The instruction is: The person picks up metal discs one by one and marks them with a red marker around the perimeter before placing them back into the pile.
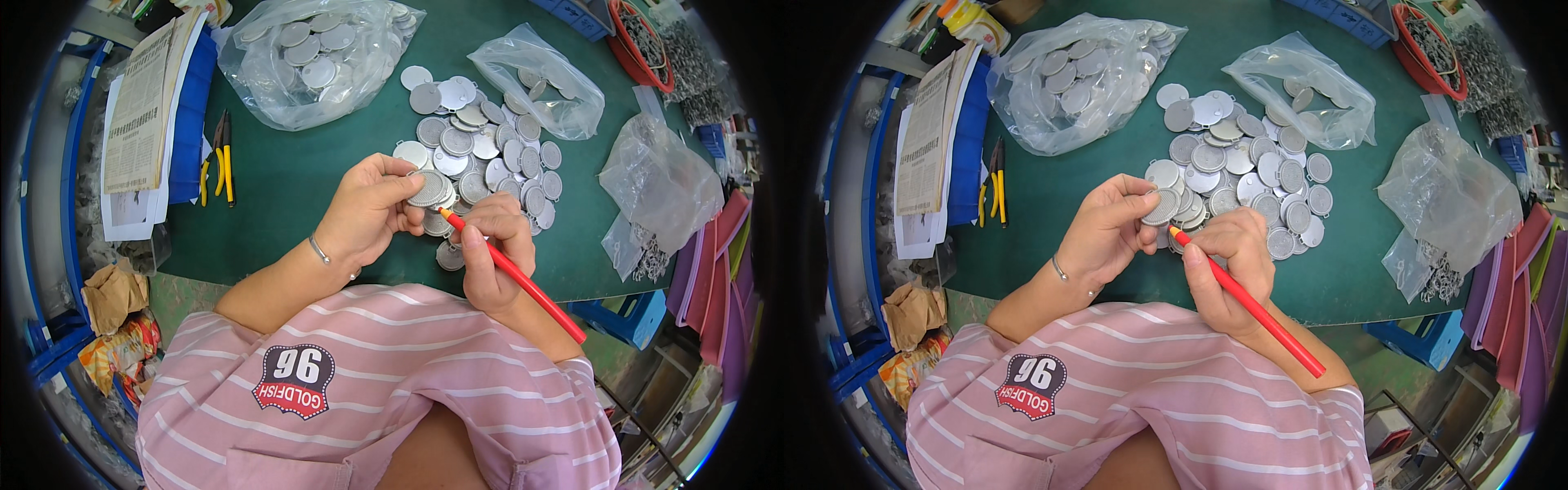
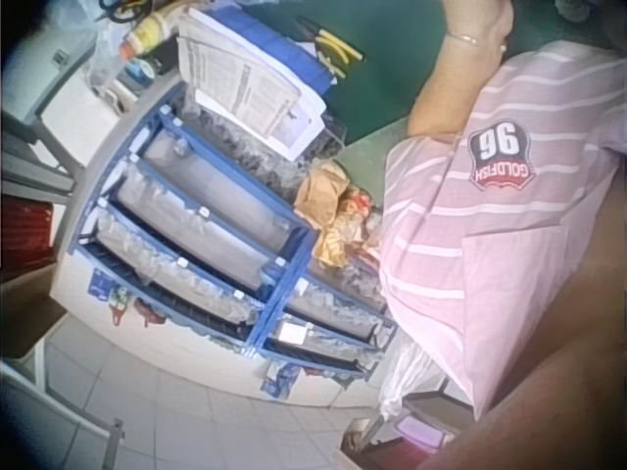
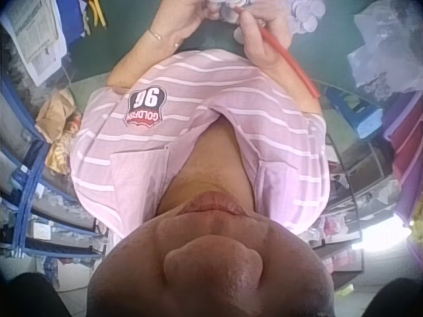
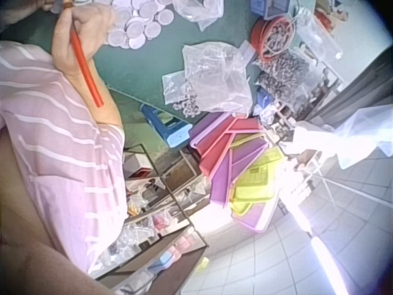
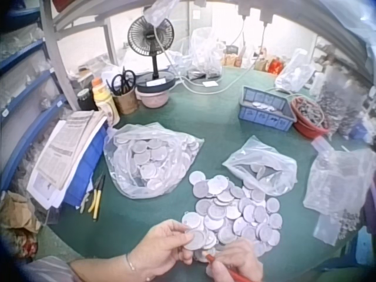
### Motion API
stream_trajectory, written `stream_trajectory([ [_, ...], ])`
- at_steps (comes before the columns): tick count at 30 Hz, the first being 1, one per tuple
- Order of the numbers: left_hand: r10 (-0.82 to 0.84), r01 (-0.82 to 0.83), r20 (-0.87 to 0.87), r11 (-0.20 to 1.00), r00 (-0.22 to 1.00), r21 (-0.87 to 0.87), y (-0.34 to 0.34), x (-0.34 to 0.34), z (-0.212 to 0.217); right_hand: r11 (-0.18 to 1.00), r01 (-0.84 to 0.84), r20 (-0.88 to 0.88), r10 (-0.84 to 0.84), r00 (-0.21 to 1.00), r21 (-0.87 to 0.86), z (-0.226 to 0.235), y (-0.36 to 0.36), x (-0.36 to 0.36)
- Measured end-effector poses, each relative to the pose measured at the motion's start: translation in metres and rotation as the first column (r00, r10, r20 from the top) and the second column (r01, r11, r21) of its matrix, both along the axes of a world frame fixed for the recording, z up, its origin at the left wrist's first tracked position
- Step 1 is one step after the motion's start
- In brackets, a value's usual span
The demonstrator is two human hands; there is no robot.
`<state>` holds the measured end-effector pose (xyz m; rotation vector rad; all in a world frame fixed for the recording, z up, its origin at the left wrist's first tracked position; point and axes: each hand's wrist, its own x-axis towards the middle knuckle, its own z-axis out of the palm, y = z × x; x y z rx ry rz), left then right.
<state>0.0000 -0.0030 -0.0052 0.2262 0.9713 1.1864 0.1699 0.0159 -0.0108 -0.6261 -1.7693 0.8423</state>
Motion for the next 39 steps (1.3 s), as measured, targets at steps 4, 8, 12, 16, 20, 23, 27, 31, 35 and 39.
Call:
stream_trajectory([
  [4, 0.004, -0.003, -0.052, 1.000, 0.999, 0.008, 0.000, 0.002, 0.002, 1.000, -0.015, 0.004, 0.015, 1.000, 0.027, -0.001, 0.001, 0.000],
  [8, 0.012, -0.005, -0.093, 0.997, 0.996, 0.080, -0.001, 0.002, 0.002, 0.999, -0.020, -0.006, 0.020, 1.000, 0.027, -0.001, 0.001, -0.001],
  [12, 0.035, -0.014, -0.168, 0.992, 0.985, 0.124, -0.003, 0.004, 0.005, 0.999, -0.023, -0.006, 0.023, 1.000, 0.035, -0.003, 0.001, -0.002],
  [16, 0.036, -0.005, -0.202, 0.989, 0.979, 0.149, -0.004, 0.004, 0.004, 1.000, -0.010, 0.018, 0.010, 1.000, 0.008, -0.003, 0.001, -0.003],
  [20, 0.061, -0.035, -0.172, 0.988, 0.983, 0.151, -0.005, 0.005, 0.005, 1.000, -0.021, 0.063, 0.020, 0.998, 0.016, -0.003, 0.001, -0.001],
  [23, 0.090, -0.053, -0.188, 0.980, 0.978, 0.192, -0.003, 0.002, 0.011, 1.000, -0.010, 0.068, 0.011, 0.998, -0.020, -0.006, -0.001, 0.001],
  [27, 0.083, -0.039, -0.208, 0.977, 0.975, 0.210, -0.004, 0.003, 0.009, 0.992, 0.058, -0.080, -0.067, 0.995, -0.108, -0.004, -0.004, -0.002],
  [31, 0.073, -0.031, -0.206, 0.979, 0.976, 0.200, -0.004, 0.002, 0.009, 0.992, 0.122, 0.023, -0.123, 0.992, 0.019, 0.000, 0.003, -0.004],
  [35, -0.043, 0.060, -0.159, 0.993, 0.986, 0.103, -0.004, 0.003, 0.014, 0.999, -0.019, 0.159, 0.014, 0.987, 0.031, 0.002, 0.009, -0.008],
  [39, -0.144, 0.152, -0.106, 0.986, 0.984, 0.066, -0.002, -0.001, 0.008, 0.858, 0.077, -0.032, -0.108, 0.994, -0.508, 0.000, 0.000, -0.007],
])
